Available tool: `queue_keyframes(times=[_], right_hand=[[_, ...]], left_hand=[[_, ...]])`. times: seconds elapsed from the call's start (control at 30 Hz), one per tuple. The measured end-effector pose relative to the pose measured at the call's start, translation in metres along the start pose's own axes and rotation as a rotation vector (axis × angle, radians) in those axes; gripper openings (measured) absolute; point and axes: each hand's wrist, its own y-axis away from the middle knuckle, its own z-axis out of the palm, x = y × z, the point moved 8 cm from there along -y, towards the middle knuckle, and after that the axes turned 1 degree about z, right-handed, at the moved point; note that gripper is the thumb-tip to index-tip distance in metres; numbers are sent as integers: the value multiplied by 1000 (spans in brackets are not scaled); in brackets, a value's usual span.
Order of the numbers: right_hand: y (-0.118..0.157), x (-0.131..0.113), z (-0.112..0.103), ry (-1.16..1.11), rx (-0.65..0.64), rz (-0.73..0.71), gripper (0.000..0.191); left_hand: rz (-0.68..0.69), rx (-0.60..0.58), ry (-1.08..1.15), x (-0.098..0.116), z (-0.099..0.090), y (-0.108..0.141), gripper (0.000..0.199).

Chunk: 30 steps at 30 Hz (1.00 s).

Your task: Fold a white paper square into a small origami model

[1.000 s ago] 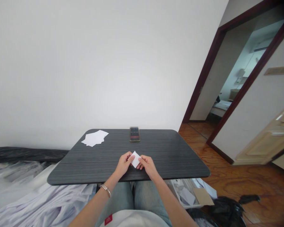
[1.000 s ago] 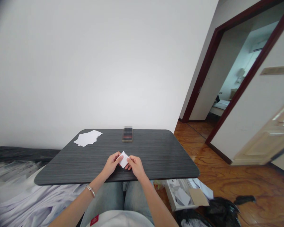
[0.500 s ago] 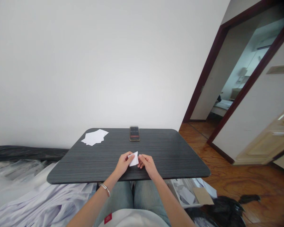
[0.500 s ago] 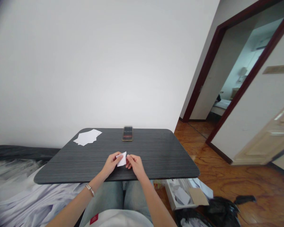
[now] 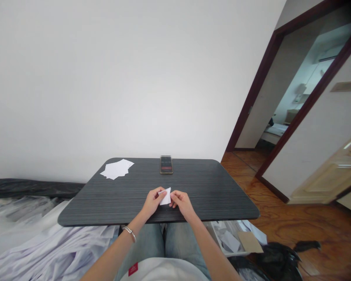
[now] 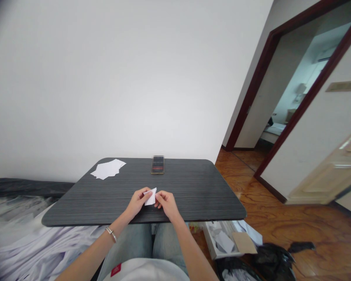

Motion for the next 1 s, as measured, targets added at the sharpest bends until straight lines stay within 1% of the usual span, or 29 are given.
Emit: queue_keyframes(times=[0.2, 0.53, 1.0], right_hand=[[0, -1, 2, -14, -19, -2, 26], [0, -1, 2, -6, -18, -6, 23], [0, 2, 1, 10, -12, -3, 20]], left_hand=[[-4, -3, 3, 1, 0, 0, 30], [10, -2, -6, 0, 0, 0, 28], [-8, -8, -2, -1, 1, 0, 30]])
